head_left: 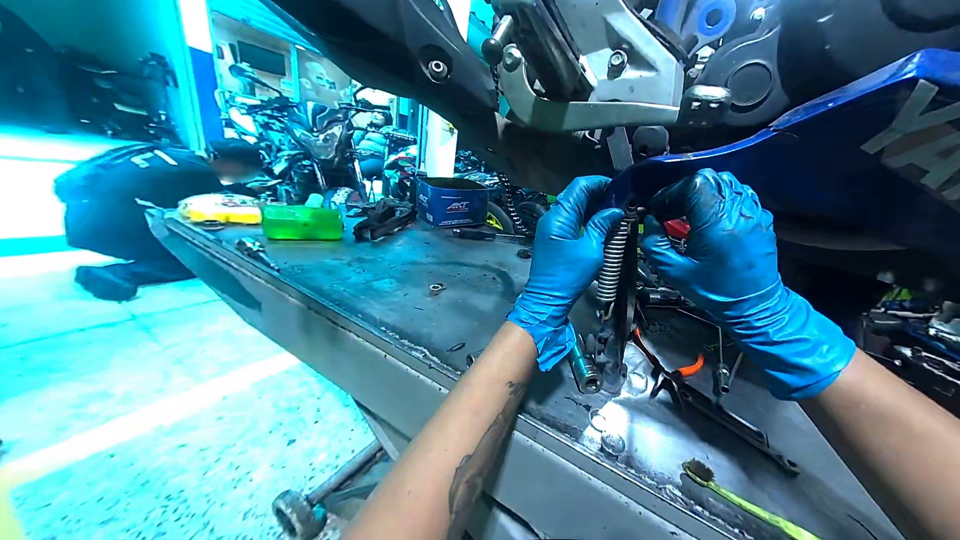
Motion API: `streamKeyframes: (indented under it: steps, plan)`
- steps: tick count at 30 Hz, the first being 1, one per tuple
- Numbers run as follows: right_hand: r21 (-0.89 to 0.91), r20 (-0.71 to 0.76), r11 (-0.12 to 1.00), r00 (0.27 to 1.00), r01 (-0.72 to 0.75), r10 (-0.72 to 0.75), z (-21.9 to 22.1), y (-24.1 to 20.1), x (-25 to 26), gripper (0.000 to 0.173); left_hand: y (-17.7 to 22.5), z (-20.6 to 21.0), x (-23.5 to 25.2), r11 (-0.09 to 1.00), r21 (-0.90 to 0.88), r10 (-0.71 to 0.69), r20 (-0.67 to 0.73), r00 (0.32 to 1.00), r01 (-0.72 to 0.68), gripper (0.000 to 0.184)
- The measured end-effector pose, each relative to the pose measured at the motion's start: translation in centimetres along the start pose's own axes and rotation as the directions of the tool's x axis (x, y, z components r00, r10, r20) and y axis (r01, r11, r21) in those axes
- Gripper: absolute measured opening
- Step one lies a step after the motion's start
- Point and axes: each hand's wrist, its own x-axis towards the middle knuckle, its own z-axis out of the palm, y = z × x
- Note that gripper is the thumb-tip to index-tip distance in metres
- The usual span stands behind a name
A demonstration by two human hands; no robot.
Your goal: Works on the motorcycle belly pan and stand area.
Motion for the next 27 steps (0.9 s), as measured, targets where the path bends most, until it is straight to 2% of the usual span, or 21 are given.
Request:
streamKeyframes:
  steps: [4, 10, 15, 17, 20, 25, 27]
  plan:
    - [-0.071, -0.025, 0.997, 1.0, -0.001, 0.0, 0.3, -0.5, 0.2, 0.017, 0.1, -0.1, 0.1, 0.999, 0.043, 0.01, 0.013, 1.0, -0.011, 0.025]
    - [-0.262, 0.043, 0.962, 0.997, 0.071, -0.062, 0.2, -1.9, 1.0, 0.015, 0.3, -0.1, 0.1, 1.0, 0.014, -0.017, 0.012, 1.0, 0.017, 0.023]
    - [-0.219, 0.102, 0.976, 0.995, 0.013, 0.009, -0.2, -2.8, 1.4, 0.015, 0.4, -0.1, 0.1, 0.999, 0.032, -0.045, 0.019, 0.999, 0.044, 0.023]
    - [-0.212, 0.087, 0.976, 0.994, -0.039, 0.059, -0.1, -3.0, 1.2, 0.016, 0.6, -0.2, 0.2, 0.997, 0.046, -0.056, 0.022, 0.998, 0.055, 0.024]
    - [-0.251, 0.058, 0.968, 0.997, -0.025, 0.041, 0.5, -3.5, 0.7, 0.014, 0.6, -0.3, 0.2, 0.998, 0.034, -0.062, 0.028, 0.998, 0.061, 0.024]
    - [-0.098, 0.03, 0.983, 0.986, -0.158, 0.162, 0.5, -3.1, 0.7, 0.018, 0.7, -0.4, 0.3, 0.996, 0.02, -0.084, 0.04, 0.996, 0.083, 0.023]
    - [-0.115, 0.005, 0.984, 0.99, -0.139, 0.14, 0.7, -2.8, 0.7, 0.017, 0.7, -0.3, 0.3, 0.997, 0.007, -0.082, 0.045, 0.996, 0.081, 0.023]
